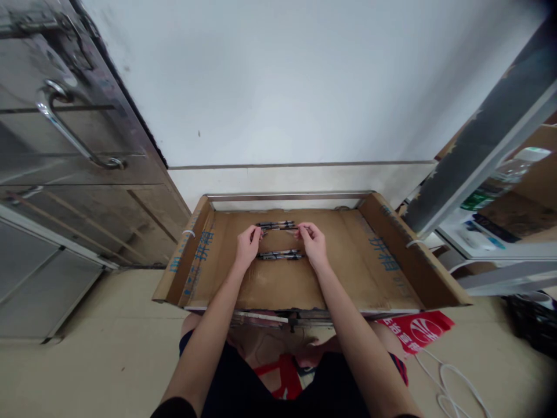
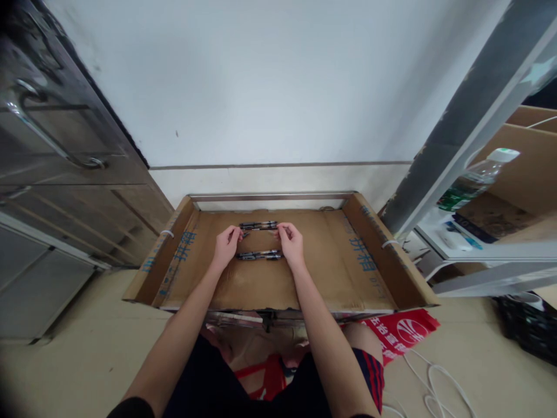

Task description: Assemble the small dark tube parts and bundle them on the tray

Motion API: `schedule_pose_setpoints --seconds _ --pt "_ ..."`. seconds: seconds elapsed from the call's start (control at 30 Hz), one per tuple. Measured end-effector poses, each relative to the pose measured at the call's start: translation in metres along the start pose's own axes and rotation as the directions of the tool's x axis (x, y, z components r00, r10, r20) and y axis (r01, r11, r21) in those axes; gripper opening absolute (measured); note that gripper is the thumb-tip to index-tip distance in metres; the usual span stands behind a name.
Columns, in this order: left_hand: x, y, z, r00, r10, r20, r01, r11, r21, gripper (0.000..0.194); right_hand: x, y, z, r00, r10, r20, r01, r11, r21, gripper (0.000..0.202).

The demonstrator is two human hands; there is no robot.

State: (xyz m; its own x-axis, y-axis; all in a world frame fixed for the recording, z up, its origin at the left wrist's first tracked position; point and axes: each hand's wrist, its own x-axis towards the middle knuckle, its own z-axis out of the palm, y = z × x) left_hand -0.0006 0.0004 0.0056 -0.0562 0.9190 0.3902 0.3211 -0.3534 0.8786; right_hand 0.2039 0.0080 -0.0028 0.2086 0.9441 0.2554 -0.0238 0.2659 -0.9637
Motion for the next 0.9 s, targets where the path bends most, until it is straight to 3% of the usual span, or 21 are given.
schedule_pose_setpoints --seconds 0.3,0.67,0.9 --pt "0.0036 -0.0048 0.0035 0.995 -0.091 0.038 0.097 0.972 -0.215 0.015 0.0 0.0023 -0.0011 1.0 0.02 0.009 -0.02 1.0 0.009 0.026" --pt "0.0017 0.0039 0.0028 0.987 -0.128 0.093 0.146 0.965 -0.217 0.031 -0.0023 -0.0041 0.002 0.999 0.021 0.045 -0.027 0.992 0.127 0.026" --pt "0.002 0.0011 0.0024 0.99 -0.108 0.087 0.125 0.969 -0.213 0.024 -0.0017 -0.0048 0.0012 0.999 0.034 0.025 -0.038 0.988 0.148 0.027"
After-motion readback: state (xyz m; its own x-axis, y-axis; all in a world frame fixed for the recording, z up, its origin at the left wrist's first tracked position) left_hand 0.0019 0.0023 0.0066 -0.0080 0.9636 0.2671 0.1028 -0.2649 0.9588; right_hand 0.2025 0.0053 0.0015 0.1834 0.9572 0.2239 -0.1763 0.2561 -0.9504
